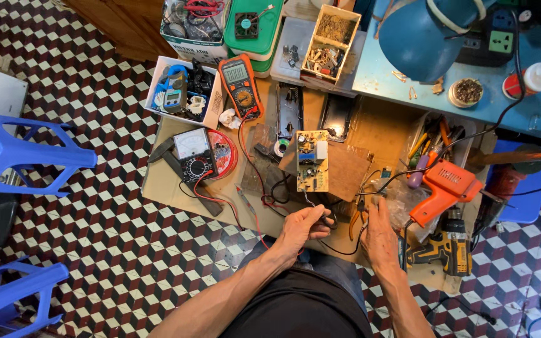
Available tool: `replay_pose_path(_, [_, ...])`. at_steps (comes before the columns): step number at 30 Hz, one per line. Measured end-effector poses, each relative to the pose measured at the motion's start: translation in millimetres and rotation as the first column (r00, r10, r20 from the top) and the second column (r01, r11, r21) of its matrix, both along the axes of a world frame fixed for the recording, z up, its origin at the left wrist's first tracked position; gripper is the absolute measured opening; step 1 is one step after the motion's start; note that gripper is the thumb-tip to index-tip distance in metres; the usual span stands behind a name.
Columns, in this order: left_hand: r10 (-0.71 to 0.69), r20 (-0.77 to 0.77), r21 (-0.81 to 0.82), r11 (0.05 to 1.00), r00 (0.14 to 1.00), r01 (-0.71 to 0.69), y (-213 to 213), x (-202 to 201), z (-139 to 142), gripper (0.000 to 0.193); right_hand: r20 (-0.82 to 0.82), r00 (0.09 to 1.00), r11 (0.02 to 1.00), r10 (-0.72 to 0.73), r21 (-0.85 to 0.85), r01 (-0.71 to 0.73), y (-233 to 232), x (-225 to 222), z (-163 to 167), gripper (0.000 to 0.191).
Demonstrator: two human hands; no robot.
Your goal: The person repairs a green circuit board at a cluttered workbench. They hold the board under a lamp, probe its components with multimeter test leads, use a magnifying lamp to view it, and handle a power supply board and wires while testing connections.
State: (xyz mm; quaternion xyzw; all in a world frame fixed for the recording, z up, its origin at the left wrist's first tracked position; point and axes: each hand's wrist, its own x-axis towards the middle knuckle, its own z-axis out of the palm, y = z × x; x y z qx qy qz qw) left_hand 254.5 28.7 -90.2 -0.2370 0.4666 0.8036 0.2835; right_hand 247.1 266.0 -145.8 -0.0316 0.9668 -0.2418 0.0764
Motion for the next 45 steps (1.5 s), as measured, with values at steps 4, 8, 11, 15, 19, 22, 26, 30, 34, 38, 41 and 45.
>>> replay_pose_path(4, [0.065,-0.013,-0.063,0.996,0.998,-0.066,6,3,5,0.046,0.010,0.995,0.994,0.099,0.049,-0.099,19,-12,-15,0.069])
replay_pose_path(8, [0.117,-0.020,-0.132,0.984,0.993,-0.119,10,8,6,0.045,0.002,0.989,0.987,0.150,0.054,-0.149,25,-22,-16,0.073])
replay_pose_path(11, [0.144,-0.033,-0.195,0.970,0.989,-0.148,14,11,-1,0.044,0.056,0.989,0.989,0.137,0.054,-0.140,26,-23,-3,0.069])
replay_pose_path(15, [0.163,-0.063,-0.199,0.965,0.985,-0.173,15,24,-15,0.042,-0.041,0.999,0.981,0.034,-0.188,-0.041,21,-4,15,0.050])
replay_pose_path(19, [0.112,-0.099,-0.290,0.947,0.989,-0.137,20,29,-22,0.039,0.357,0.922,0.870,-0.150,-0.396,0.295,-2,12,15,0.037])
replay_pose_path(22, [0.085,-0.106,-0.429,0.895,0.991,-0.122,24,32,-17,0.034,0.482,0.872,0.821,-0.090,-0.460,0.339,-18,18,3,0.038])
replay_pose_path(26, [0.074,-0.138,-0.473,0.871,0.988,-0.131,25,34,0,0.034,0.357,0.931,0.842,0.081,-0.524,0.128,-38,23,-19,0.046])
replay_pose_path(30, [0.094,-0.174,-0.417,0.895,0.980,-0.160,26,31,14,0.037,0.483,0.866,0.740,0.129,-0.628,0.240,-55,31,-35,0.059])
replay_pose_path(34, [0.018,-0.204,-0.379,0.920,0.979,-0.096,15,36,9,0.038,0.483,0.865,0.561,0.139,-0.758,0.333,-72,32,-42,0.065])
replay_pose_path(38, [0.102,-0.054,-0.461,0.880,0.993,-0.116,-36,33,-27,0.038,0.669,0.743,0.544,0.012,-0.628,0.557,-72,42,-32,0.070])
replay_pose_path(41, [0.228,-0.121,-0.547,0.797,0.966,-0.257,-85,1,-70,0.038,0.696,0.713,0.523,-0.083,-0.579,0.626,-61,64,-20,0.071])
replay_pose_path(45, [0.141,-0.163,-0.746,0.630,0.977,-0.215,-102,-68,-107,0.037,0.771,0.588,0.424,-0.244,-0.461,0.780,-32,113,-6,0.059])
